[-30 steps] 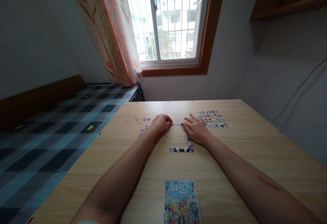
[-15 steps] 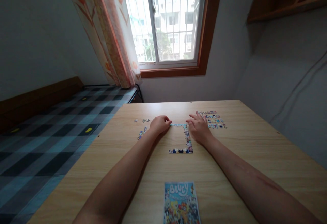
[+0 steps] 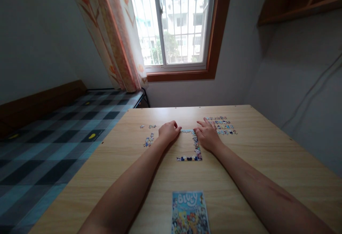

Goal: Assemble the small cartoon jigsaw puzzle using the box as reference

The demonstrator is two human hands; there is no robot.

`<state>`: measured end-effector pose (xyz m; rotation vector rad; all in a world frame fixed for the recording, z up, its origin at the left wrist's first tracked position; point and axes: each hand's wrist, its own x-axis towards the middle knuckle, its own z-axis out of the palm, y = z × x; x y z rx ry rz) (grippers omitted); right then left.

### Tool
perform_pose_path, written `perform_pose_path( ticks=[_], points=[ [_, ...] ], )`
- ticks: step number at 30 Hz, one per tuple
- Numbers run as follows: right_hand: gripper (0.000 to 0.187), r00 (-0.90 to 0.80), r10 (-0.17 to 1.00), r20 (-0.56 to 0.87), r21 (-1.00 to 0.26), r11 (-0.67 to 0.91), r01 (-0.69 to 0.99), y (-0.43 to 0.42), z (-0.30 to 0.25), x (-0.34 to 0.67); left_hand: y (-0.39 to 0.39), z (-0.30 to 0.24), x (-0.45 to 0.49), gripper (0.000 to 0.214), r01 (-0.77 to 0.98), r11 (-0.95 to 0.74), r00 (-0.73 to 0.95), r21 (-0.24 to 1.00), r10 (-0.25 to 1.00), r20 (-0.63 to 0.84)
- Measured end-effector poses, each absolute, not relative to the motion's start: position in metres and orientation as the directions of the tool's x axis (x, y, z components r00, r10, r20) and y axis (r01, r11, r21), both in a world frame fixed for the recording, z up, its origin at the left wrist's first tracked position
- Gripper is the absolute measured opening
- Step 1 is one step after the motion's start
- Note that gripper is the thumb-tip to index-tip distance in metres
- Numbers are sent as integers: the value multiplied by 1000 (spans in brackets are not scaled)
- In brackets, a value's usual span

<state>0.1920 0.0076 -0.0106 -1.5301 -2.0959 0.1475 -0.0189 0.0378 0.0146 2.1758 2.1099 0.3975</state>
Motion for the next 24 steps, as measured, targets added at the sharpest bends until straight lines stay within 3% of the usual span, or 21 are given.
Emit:
perform_pose_path(
  ticks=[13, 24],
  points=[
    [39, -167, 900, 402, -406, 339, 849, 9, -13, 193, 39, 13, -19, 39, 969, -38, 6, 244, 991, 133],
    [41, -122, 886, 448, -475, 352, 806, 16, -19, 197, 46, 19, -33, 37, 941, -138, 127, 310, 990, 57]
  ],
)
